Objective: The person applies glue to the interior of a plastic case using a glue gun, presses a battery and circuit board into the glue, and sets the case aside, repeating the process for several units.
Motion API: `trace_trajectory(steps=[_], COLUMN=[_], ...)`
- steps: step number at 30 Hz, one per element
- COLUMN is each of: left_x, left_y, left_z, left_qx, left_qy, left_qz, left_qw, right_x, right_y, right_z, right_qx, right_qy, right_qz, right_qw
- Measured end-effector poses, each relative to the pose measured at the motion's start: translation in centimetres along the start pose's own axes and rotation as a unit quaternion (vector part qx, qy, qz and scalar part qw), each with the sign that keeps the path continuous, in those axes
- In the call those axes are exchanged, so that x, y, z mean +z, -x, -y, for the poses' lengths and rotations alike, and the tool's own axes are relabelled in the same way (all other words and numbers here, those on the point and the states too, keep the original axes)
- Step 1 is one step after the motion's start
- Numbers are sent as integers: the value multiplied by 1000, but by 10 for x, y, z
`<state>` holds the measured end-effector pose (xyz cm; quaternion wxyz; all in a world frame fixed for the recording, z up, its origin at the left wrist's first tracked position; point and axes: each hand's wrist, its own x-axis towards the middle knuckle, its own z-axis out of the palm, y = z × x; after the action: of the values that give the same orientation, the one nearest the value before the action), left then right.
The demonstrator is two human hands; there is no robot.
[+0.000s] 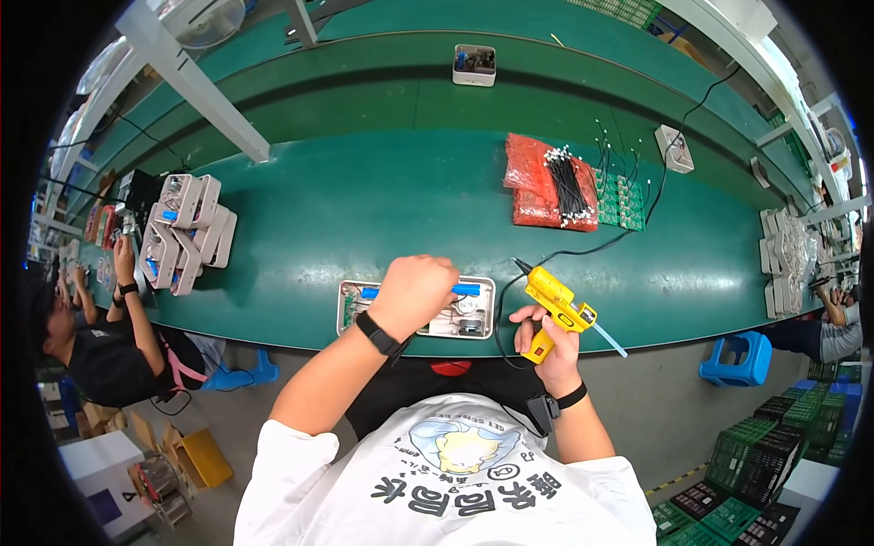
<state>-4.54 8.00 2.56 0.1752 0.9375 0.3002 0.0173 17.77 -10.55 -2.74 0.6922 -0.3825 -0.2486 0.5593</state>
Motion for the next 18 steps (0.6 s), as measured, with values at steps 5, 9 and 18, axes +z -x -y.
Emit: trace_trajectory(steps=[5,9,18], left_x=[6,19,42], left_y=[12,28,29], left_z=[-3,-9,-8], left_qx=[37,-54,-84], left_qy=[54,135,103], left_qz=[-132,-261,-276], left_qw=[989,954,952], right_x=[5,24,68], right_y=[3,-5,-26], right_z=[27,47,34], right_qx=[48,153,243], right_qy=[73,212,479], right_qz=[4,30,62], right_qw=[996,965,841])
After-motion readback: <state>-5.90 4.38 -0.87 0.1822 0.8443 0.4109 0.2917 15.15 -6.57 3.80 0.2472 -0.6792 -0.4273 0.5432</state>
